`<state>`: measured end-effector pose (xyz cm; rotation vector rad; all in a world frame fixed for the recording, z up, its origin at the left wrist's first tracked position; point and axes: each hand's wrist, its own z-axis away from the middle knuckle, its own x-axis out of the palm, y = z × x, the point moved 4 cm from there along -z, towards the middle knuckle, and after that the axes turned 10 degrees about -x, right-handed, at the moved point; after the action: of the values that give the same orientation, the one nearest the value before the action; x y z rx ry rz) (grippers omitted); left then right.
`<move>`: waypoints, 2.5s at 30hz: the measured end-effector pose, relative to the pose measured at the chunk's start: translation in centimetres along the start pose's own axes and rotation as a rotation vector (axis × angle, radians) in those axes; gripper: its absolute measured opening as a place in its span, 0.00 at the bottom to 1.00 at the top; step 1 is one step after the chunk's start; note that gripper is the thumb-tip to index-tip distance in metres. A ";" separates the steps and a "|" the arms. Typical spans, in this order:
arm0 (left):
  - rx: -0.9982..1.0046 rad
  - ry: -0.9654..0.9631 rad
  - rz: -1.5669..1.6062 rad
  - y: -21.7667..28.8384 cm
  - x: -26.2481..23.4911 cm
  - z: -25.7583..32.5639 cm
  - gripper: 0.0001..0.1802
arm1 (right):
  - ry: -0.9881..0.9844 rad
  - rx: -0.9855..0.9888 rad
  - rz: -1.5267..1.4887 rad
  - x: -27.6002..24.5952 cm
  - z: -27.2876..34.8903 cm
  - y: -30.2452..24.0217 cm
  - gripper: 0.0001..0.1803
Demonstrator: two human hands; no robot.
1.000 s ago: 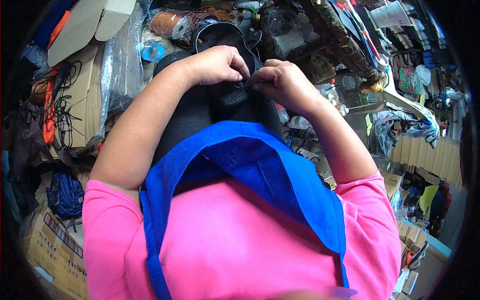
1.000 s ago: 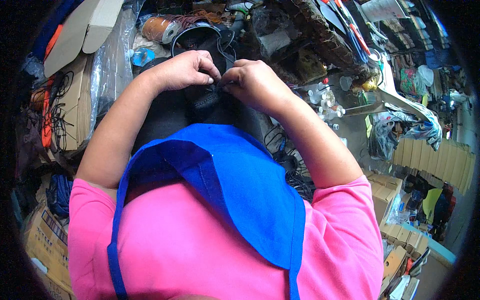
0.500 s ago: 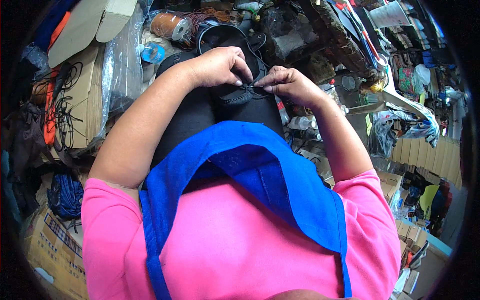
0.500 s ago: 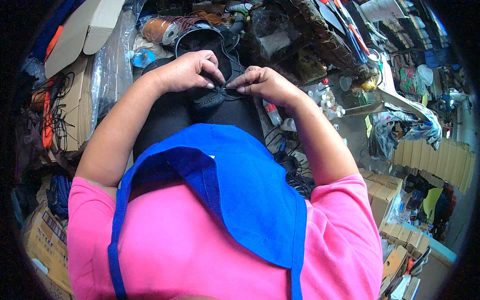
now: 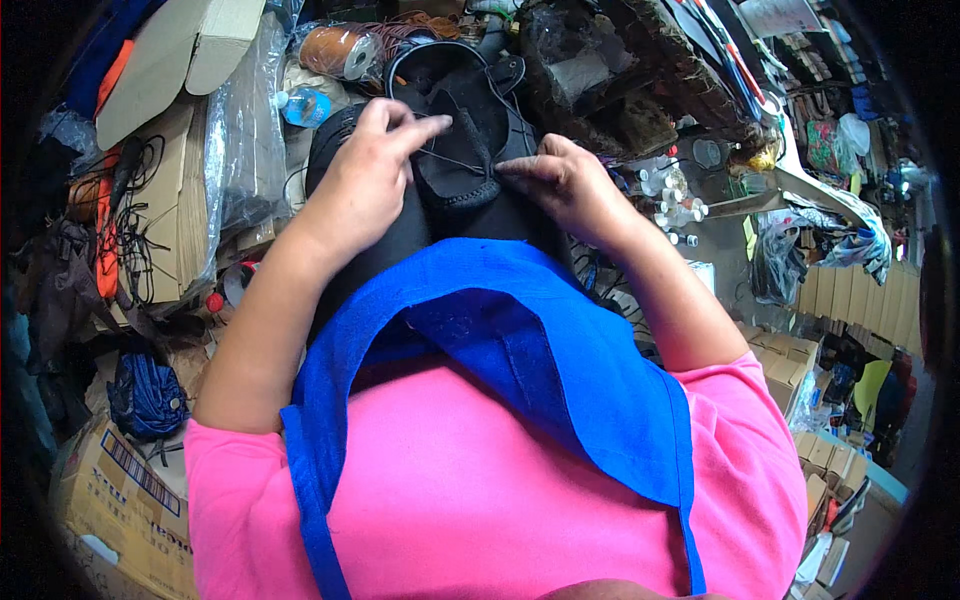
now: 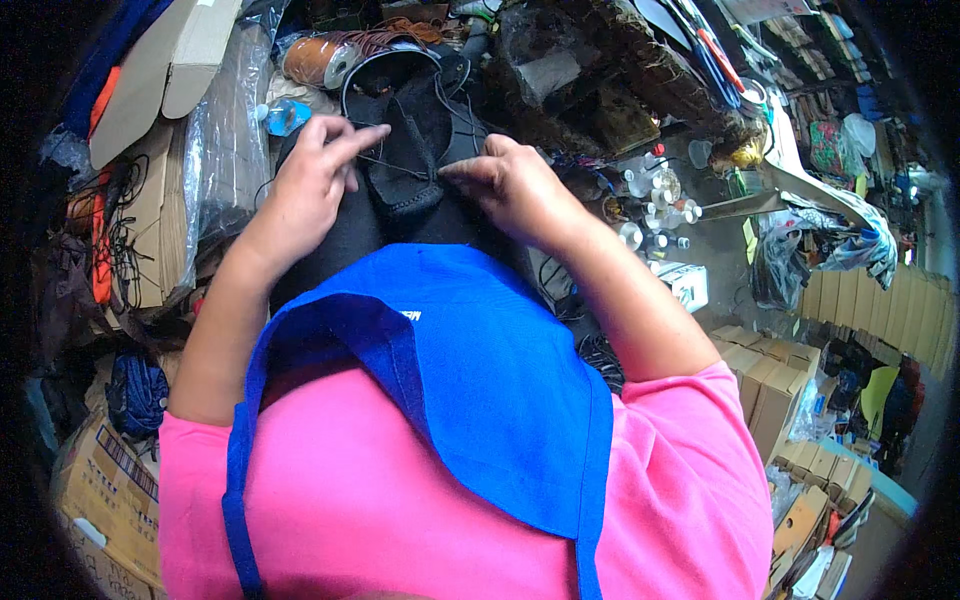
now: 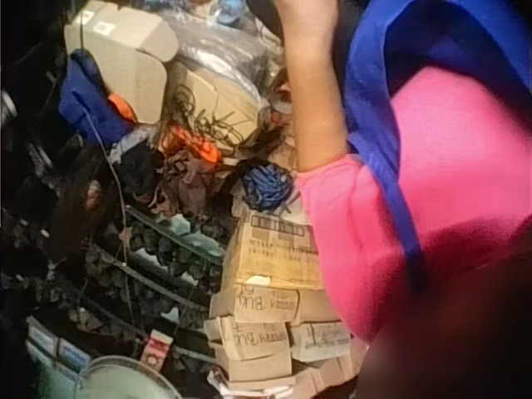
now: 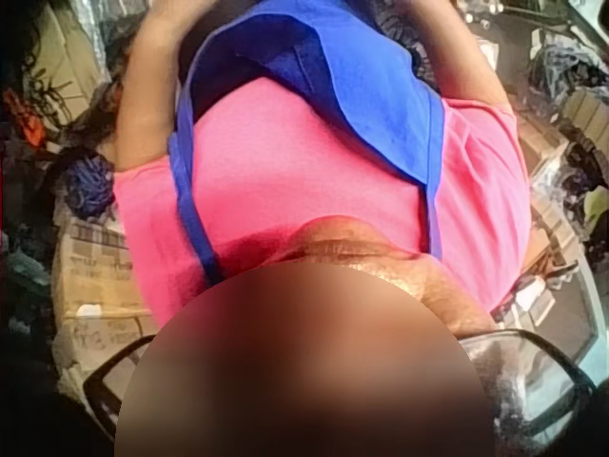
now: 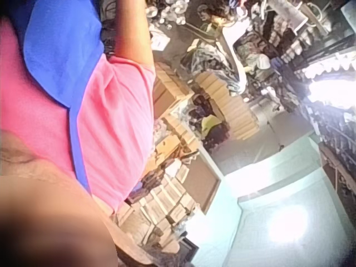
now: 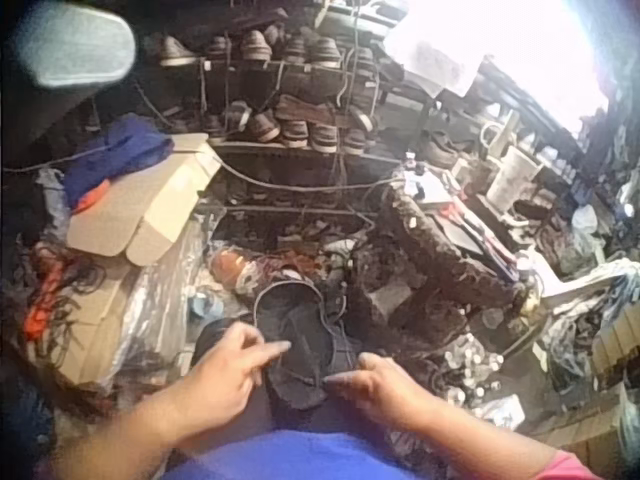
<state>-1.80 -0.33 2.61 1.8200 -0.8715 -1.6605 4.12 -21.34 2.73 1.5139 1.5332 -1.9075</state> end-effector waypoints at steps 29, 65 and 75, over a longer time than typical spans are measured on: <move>0.025 0.099 -0.210 -0.5 1.9 0.2 0.13 | -0.249 0.072 -0.394 -0.3 -2.2 3.3 0.15; 0.107 0.065 -0.162 0.7 1.8 0.5 0.11 | -0.115 0.270 -0.602 1.1 -0.5 2.6 0.14; -0.397 -0.072 -0.072 -0.3 3.7 -0.5 0.08 | 0.003 0.391 -0.820 2.4 -1.0 3.3 0.11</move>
<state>-1.14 -2.94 -0.04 1.5409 -0.4637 -1.8027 5.99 -20.96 -0.98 1.0668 2.0839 -2.7726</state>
